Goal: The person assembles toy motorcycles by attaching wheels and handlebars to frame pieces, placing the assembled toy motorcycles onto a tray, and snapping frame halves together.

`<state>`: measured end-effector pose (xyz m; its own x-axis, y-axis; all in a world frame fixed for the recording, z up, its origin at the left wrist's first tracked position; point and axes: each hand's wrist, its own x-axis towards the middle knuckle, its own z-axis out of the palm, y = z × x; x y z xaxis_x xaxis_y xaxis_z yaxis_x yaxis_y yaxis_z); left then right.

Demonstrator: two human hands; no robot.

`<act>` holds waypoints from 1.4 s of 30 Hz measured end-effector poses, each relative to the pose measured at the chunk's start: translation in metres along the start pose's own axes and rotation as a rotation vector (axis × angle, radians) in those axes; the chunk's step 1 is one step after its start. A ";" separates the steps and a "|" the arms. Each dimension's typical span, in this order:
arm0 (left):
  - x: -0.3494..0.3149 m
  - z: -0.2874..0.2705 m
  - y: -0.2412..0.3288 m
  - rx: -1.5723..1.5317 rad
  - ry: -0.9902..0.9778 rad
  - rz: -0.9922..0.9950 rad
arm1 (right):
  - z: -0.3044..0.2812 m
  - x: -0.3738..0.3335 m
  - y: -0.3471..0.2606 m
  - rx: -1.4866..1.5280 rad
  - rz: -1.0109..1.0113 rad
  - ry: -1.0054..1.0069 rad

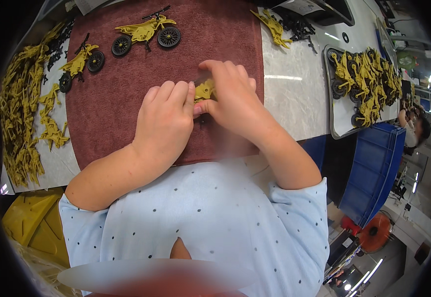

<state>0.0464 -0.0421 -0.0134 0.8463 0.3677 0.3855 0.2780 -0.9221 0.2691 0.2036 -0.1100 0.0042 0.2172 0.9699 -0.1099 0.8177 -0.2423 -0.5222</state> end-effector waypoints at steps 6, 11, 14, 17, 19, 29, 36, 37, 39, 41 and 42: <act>0.002 -0.005 -0.012 -0.080 -0.004 -0.051 | -0.010 -0.016 0.022 0.349 -0.143 0.045; 0.006 -0.013 -0.017 -0.155 -0.069 -0.037 | 0.004 -0.025 0.025 0.165 -0.350 0.166; 0.012 -0.015 -0.021 -0.195 -0.121 -0.054 | 0.011 -0.017 0.023 -0.045 -0.460 0.317; 0.012 -0.025 -0.027 -0.371 -0.210 -0.116 | 0.014 -0.015 0.024 0.076 -0.480 0.380; 0.010 -0.029 -0.027 -0.513 -0.254 -0.153 | 0.010 -0.017 0.019 0.257 -0.377 0.341; 0.000 -0.012 -0.022 -0.330 0.215 0.061 | 0.007 -0.018 0.016 0.184 -0.483 0.420; -0.005 -0.018 -0.016 -0.197 0.158 0.077 | 0.002 -0.022 0.007 0.156 -0.556 0.403; -0.006 -0.018 -0.015 -0.197 0.156 0.074 | 0.002 -0.023 0.006 0.172 -0.549 0.378; -0.007 -0.018 -0.013 -0.228 0.137 0.077 | 0.000 -0.026 0.004 0.195 -0.530 0.341; -0.005 -0.018 -0.013 -0.269 0.141 0.076 | -0.002 -0.028 0.004 0.219 -0.507 0.306; -0.004 -0.018 -0.013 -0.311 0.148 0.076 | -0.004 -0.028 0.004 0.222 -0.505 0.281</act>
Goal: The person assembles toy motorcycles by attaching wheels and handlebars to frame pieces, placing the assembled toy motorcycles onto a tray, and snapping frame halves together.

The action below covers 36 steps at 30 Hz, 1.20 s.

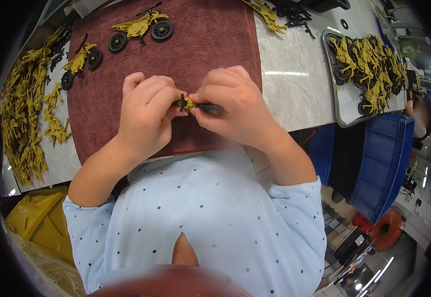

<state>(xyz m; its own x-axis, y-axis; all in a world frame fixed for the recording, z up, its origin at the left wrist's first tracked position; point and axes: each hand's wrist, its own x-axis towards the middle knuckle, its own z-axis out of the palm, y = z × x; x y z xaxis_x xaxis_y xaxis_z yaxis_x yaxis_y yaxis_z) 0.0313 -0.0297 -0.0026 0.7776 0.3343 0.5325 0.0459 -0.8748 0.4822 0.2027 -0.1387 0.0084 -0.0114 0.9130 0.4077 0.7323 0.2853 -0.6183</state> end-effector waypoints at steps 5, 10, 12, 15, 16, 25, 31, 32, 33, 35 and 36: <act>0.001 -0.001 -0.005 -0.064 0.002 -0.019 | -0.010 0.002 -0.006 -0.030 0.070 -0.125; 0.003 -0.001 -0.007 -0.175 0.115 -0.063 | 0.001 -0.001 -0.017 0.732 0.383 0.283; 0.002 -0.002 -0.009 -0.217 0.132 -0.035 | 0.003 -0.008 -0.008 0.528 0.283 0.231; 0.004 -0.003 -0.006 -0.182 0.119 -0.034 | 0.014 -0.014 -0.005 0.355 0.196 0.237; 0.005 -0.003 -0.005 -0.182 0.119 -0.034 | 0.017 -0.015 -0.006 0.383 0.208 0.296; 0.002 -0.003 -0.001 -0.139 0.152 0.009 | 0.025 -0.010 -0.012 0.105 0.000 0.332; 0.001 -0.004 -0.001 -0.119 0.145 0.010 | 0.027 -0.011 -0.014 0.159 0.052 0.307; 0.002 -0.005 -0.001 -0.124 0.126 0.003 | 0.026 -0.011 -0.014 0.157 0.049 0.310; 0.003 -0.005 -0.002 -0.131 0.107 -0.004 | 0.025 -0.012 -0.014 0.177 0.056 0.321; 0.006 -0.006 -0.008 -0.159 0.070 0.029 | 0.024 -0.013 -0.014 0.192 0.060 0.335; 0.007 -0.006 -0.010 -0.187 0.032 0.056 | 0.023 -0.016 -0.012 0.196 0.049 0.357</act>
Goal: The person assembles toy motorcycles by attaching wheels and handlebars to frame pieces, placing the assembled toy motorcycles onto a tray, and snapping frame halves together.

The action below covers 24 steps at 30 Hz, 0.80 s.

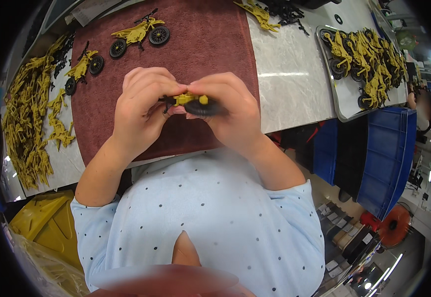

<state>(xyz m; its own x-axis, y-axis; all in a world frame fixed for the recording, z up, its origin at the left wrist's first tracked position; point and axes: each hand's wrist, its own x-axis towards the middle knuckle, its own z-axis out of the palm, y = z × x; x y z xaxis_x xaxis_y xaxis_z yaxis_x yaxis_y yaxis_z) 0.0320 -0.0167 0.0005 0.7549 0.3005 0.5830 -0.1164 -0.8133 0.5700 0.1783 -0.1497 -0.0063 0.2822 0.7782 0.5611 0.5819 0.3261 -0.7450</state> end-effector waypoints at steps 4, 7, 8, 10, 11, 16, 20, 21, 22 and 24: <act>0.002 -0.006 0.004 -0.105 -0.020 -0.056 | -0.017 -0.001 0.009 -0.041 -0.138 0.010; -0.008 -0.007 -0.001 -0.831 -0.113 -0.604 | -0.021 -0.003 0.013 -0.021 -0.175 0.018; -0.006 -0.009 0.000 -0.831 -0.108 -0.604 | -0.021 -0.002 0.012 -0.020 -0.178 0.014; -0.004 -0.011 0.002 -1.248 -0.113 -0.848 | -0.020 0.000 0.012 -0.045 -0.229 -0.041; -0.003 -0.011 0.002 -1.248 -0.110 -0.848 | -0.019 -0.002 0.010 -0.068 -0.230 -0.062; -0.003 -0.008 -0.004 -1.130 -0.086 -0.928 | -0.015 -0.002 0.019 0.009 -0.222 -0.059; -0.005 -0.006 -0.003 -1.075 0.001 -0.894 | -0.019 -0.006 0.019 0.174 0.014 0.156; -0.005 -0.006 -0.002 -0.942 -0.004 -0.843 | -0.024 -0.004 0.019 0.209 0.088 0.104; -0.006 -0.005 0.000 -0.811 -0.009 -0.791 | -0.024 -0.004 0.017 0.209 0.089 0.103; -0.008 -0.003 0.002 -0.821 -0.006 -0.756 | -0.020 -0.008 0.013 0.515 0.319 -0.055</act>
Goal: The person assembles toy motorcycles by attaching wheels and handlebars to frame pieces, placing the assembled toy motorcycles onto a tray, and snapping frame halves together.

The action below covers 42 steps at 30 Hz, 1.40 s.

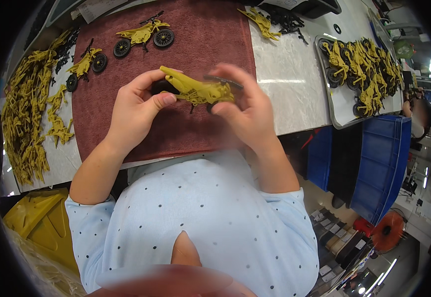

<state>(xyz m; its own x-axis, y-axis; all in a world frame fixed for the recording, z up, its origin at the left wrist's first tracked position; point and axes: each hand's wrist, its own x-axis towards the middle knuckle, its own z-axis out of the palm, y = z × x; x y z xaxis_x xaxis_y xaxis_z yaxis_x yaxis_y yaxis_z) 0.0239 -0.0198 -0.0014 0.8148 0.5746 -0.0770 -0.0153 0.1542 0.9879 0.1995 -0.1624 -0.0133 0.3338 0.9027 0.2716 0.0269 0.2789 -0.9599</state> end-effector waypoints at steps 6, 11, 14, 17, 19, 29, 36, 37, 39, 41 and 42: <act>0.001 0.005 0.000 0.342 0.000 0.294 | 0.010 0.000 -0.001 -0.350 0.009 0.131; 0.002 0.002 0.004 0.650 -0.011 0.489 | 0.013 0.001 -0.001 -0.595 -0.199 0.112; 0.001 0.004 0.004 0.631 0.056 0.557 | 0.018 -0.004 -0.002 -0.526 -0.066 0.161; 0.001 0.004 0.003 0.638 0.043 0.447 | 0.017 -0.002 -0.010 -0.588 -0.011 0.121; 0.004 0.005 -0.010 0.439 0.042 0.270 | 0.009 0.004 -0.011 -0.497 0.173 0.078; 0.018 -0.010 -0.017 0.550 0.310 0.389 | 0.050 -0.007 -0.087 0.664 -0.996 0.003; -0.001 -0.008 0.013 0.730 0.293 0.430 | 0.073 -0.014 -0.121 1.060 -0.776 -0.333; -0.008 -0.008 0.023 0.825 0.282 0.457 | 0.080 -0.014 -0.120 1.154 -0.850 -0.195; -0.025 -0.011 0.032 0.925 0.277 0.478 | 0.080 -0.016 -0.120 1.188 -0.791 -0.227; -0.039 -0.019 0.035 0.988 0.404 0.485 | 0.077 -0.018 -0.118 1.222 -0.737 -0.262; -0.043 -0.027 0.034 0.995 0.414 0.484 | 0.072 -0.020 -0.115 1.190 -0.710 -0.285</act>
<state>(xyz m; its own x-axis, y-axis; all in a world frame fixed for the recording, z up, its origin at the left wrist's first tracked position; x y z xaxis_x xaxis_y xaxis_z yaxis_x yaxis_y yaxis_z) -0.0276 -0.0177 0.0323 0.5955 0.6461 0.4774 0.3362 -0.7402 0.5823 0.1218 -0.1885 0.0971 0.3827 0.4501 0.8068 -0.7406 0.6715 -0.0233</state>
